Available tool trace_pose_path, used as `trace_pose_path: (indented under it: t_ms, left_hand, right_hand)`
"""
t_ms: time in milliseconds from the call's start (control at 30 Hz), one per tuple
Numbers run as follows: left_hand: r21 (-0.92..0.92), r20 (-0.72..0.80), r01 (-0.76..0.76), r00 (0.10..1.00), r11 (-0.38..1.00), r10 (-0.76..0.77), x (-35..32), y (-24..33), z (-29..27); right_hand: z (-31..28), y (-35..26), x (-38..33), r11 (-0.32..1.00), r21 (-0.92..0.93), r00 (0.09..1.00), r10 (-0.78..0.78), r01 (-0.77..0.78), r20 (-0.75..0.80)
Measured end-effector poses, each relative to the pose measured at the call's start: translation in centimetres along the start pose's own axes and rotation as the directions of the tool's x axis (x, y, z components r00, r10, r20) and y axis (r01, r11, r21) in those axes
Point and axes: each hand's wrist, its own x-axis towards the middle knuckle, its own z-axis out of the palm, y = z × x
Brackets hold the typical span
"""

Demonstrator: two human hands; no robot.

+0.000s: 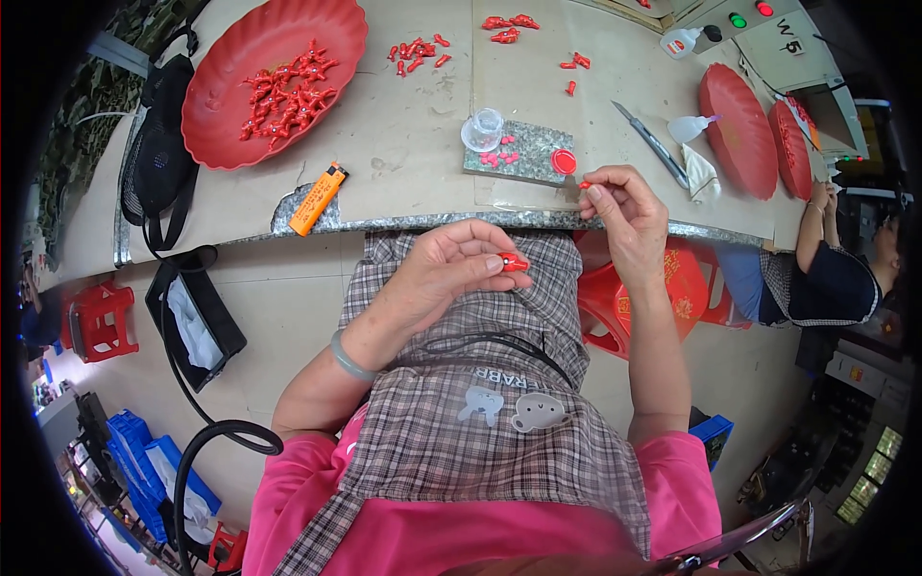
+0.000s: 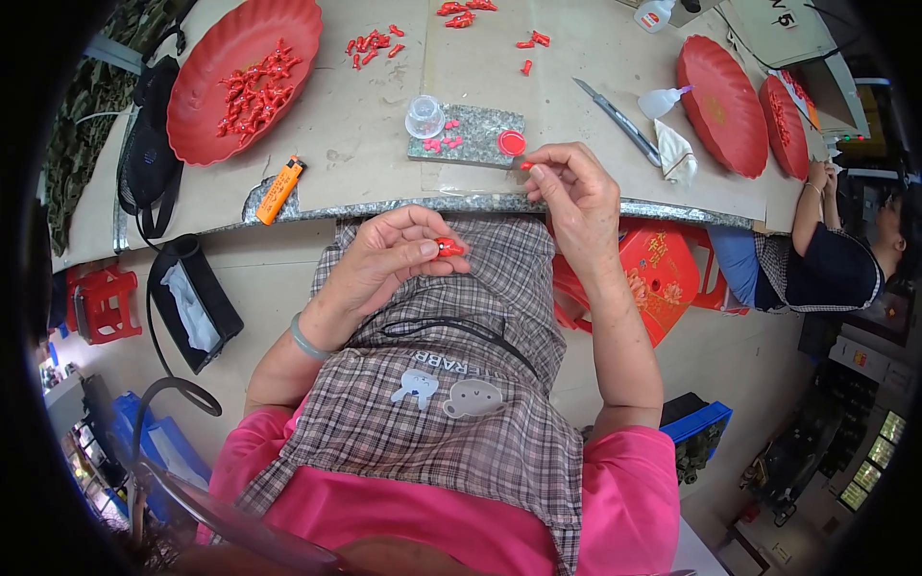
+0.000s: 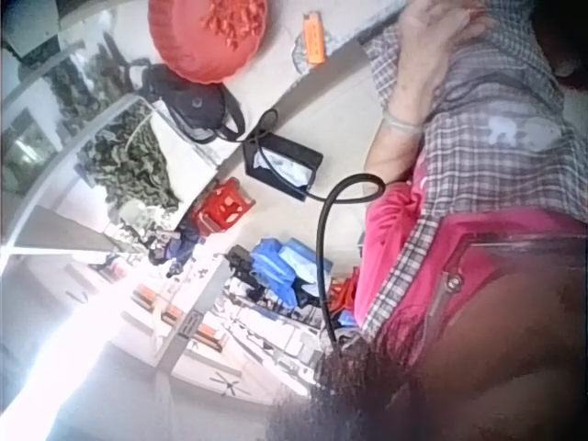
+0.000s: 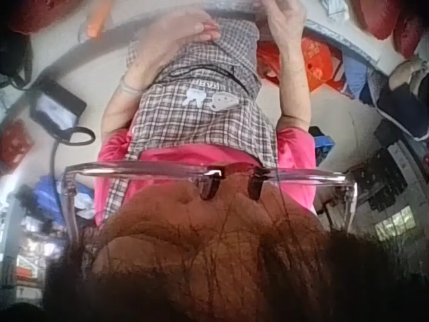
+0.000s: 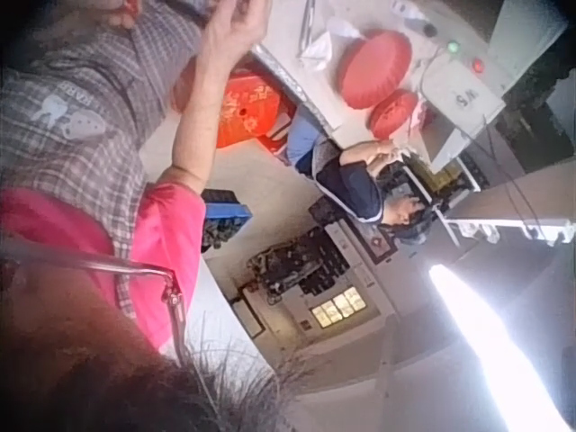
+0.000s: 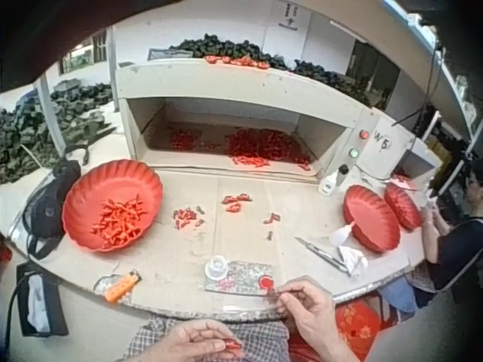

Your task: The person assembles small red plastic components by hand at a factory workstation.

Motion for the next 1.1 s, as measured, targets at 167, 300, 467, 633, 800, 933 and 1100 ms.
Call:
trace_pose_path:
  t_ms: [167,300,467,633,800,933,1100]
  left_hand:
    - [0.161,-0.049,0.015,0.999,0.987,-0.008,-0.1,0.5,0.9]
    - [0.207,-0.038,-0.008,0.999,0.978,0.016,0.0,-0.3,0.4]
    - [0.096,-0.024,-0.042,0.999,0.994,0.044,0.2,-0.9,0.1]
    - [0.112,-0.015,-0.044,0.999,0.993,0.046,0.2,-1.0,-0.2]
    - [0.139,-0.025,-0.039,0.999,0.989,0.042,0.2,-0.8,-0.2]
    - [0.171,-0.014,-0.041,0.999,0.984,0.044,0.1,-0.8,-0.3]
    - [0.171,0.000,-0.020,1.000,0.985,0.020,0.1,-0.9,-0.5]
  right_hand:
    - [-0.1,-0.3,1.7,0.986,-0.158,0.997,-0.057,0.047,-0.058]
    - [0.3,-0.9,2.2,0.908,-0.389,0.985,-0.171,0.154,-0.010]
    - [0.4,-1.1,2.7,0.780,-0.555,0.953,-0.288,0.289,0.092]
    - [0.5,-1.1,2.8,0.735,-0.594,0.941,-0.309,0.328,0.137]
    - [0.7,-1.0,2.8,0.679,-0.637,0.925,-0.342,0.364,0.163]
    - [0.9,-1.2,2.6,0.643,-0.657,0.909,-0.376,0.395,0.179]
    - [0.8,-1.3,2.5,0.586,-0.693,0.897,-0.382,0.420,0.221]
